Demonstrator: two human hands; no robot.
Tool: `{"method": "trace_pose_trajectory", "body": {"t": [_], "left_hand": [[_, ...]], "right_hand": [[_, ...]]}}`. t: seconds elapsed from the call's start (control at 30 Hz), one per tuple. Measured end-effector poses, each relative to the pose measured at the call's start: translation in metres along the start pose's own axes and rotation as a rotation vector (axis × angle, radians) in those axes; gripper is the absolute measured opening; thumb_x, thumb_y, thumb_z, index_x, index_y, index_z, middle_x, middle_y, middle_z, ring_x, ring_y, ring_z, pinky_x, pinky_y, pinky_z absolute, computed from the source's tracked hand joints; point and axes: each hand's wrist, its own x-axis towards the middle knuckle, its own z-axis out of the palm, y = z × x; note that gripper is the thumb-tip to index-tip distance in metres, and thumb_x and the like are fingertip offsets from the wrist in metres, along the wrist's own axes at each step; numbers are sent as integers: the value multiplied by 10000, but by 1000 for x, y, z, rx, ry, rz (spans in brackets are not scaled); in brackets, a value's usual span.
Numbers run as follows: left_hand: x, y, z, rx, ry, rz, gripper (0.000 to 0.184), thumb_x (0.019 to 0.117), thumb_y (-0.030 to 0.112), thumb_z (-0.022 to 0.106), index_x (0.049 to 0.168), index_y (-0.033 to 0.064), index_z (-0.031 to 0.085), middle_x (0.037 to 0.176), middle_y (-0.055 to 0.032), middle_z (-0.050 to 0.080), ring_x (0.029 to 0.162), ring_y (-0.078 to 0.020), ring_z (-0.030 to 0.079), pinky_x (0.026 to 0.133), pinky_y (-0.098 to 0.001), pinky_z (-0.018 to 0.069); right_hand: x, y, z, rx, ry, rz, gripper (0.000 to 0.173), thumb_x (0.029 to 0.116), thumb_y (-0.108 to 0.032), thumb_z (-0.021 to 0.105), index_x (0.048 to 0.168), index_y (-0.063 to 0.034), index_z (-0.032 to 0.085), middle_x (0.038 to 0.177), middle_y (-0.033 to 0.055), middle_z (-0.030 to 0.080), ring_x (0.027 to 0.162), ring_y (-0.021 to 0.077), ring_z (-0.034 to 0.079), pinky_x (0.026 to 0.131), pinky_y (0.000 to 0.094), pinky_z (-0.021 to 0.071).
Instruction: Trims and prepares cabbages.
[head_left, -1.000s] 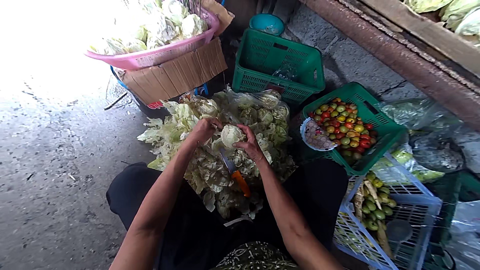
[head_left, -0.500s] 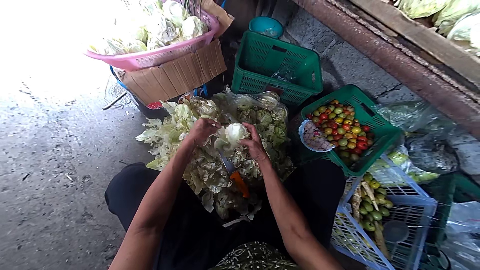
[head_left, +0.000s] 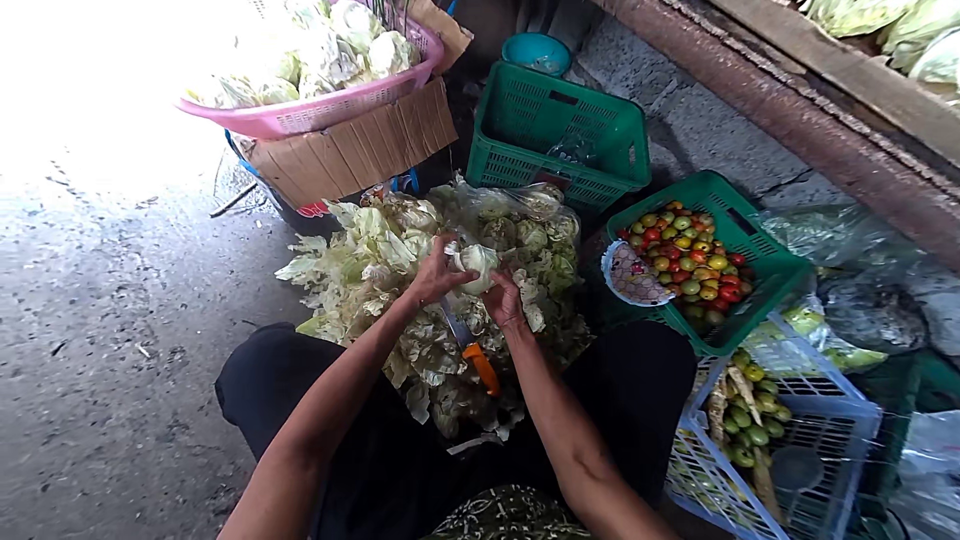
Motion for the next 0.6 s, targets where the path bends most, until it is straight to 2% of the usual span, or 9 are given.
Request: {"method": "trace_pose_trajectory", "body": {"t": [0.03, 0.1, 0.13, 0.23, 0.3, 0.4, 0.43, 0.5, 0.6], "left_hand": [[1, -2, 2, -3, 2, 22, 832, 876, 307, 826, 1515, 112, 330, 1243, -224, 649, 975, -345, 699, 839, -535, 579], [0, -6, 4, -17, 12, 55, 721, 935, 285, 762, 1498, 104, 348, 1214, -216, 657, 945, -318, 702, 824, -515, 582], [-1, -7, 4, -32, 32, 53, 670, 970, 292, 716, 1502, 110, 352, 1208, -216, 661, 967, -314, 698, 838, -517, 575], [-3, -9, 2, -71, 77, 53, 553, 1041, 330, 600, 1494, 74, 412, 1324, -169, 626, 1177, -253, 633, 1023, -482, 504], [-1, -6, 1, 15, 83, 68, 565, 1052, 355, 575, 1492, 38, 415, 1302, -200, 641, 1191, -294, 641, 1043, -522, 492], [-4, 0, -1, 142, 56, 61, 491, 1071, 365, 532, 1410, 11, 515, 1231, -241, 662, 1142, -373, 651, 1002, -591, 483], [-4, 1, -1, 192, 49, 97, 446, 1072, 316, 539, 1384, -3, 540, 1216, -252, 666, 1127, -396, 655, 989, -603, 488], [-3, 3, 2, 303, 44, 175, 371, 1013, 109, 597, 1336, -67, 548, 1175, -316, 648, 1087, -472, 650, 950, -631, 496], [-4, 3, 5, 348, 63, 148, 390, 937, 1, 634, 1306, -79, 535, 1101, -334, 650, 1027, -500, 657, 891, -646, 509]], "right_hand": [[0, 2, 3, -24, 20, 1, 589, 952, -210, 598, 1489, -115, 374, 1337, 152, 562, 1147, 242, 594, 939, 442, 533], [1, 3, 12, -90, 100, -20, 573, 943, -152, 683, 1450, -70, 429, 1265, 163, 606, 1071, 237, 629, 900, 429, 560], [0, 3, 15, -116, 117, -36, 630, 903, -125, 714, 1457, -70, 419, 1270, 170, 602, 1073, 244, 625, 898, 432, 556], [0, 1, 16, -98, 82, -81, 725, 764, -151, 754, 1403, -82, 419, 1221, 143, 606, 1042, 219, 628, 858, 406, 565], [0, 1, 13, -69, 31, -103, 732, 711, -202, 771, 1355, -92, 438, 1181, 112, 619, 1019, 191, 638, 850, 390, 569], [-1, 0, 7, -83, -35, -96, 820, 663, -259, 787, 1384, -108, 429, 1174, 85, 626, 1019, 164, 647, 858, 383, 574], [-1, 1, 3, -81, -45, -94, 853, 654, -278, 797, 1401, -108, 423, 1180, 81, 630, 1023, 161, 651, 862, 384, 577], [-1, 1, 1, -81, -57, -96, 882, 640, -272, 796, 1413, -106, 404, 1171, 72, 629, 1016, 152, 652, 852, 375, 578], [-4, 5, 2, -25, -68, -78, 844, 638, -278, 799, 1381, -119, 431, 1165, 61, 634, 1023, 151, 652, 862, 381, 574]]}}
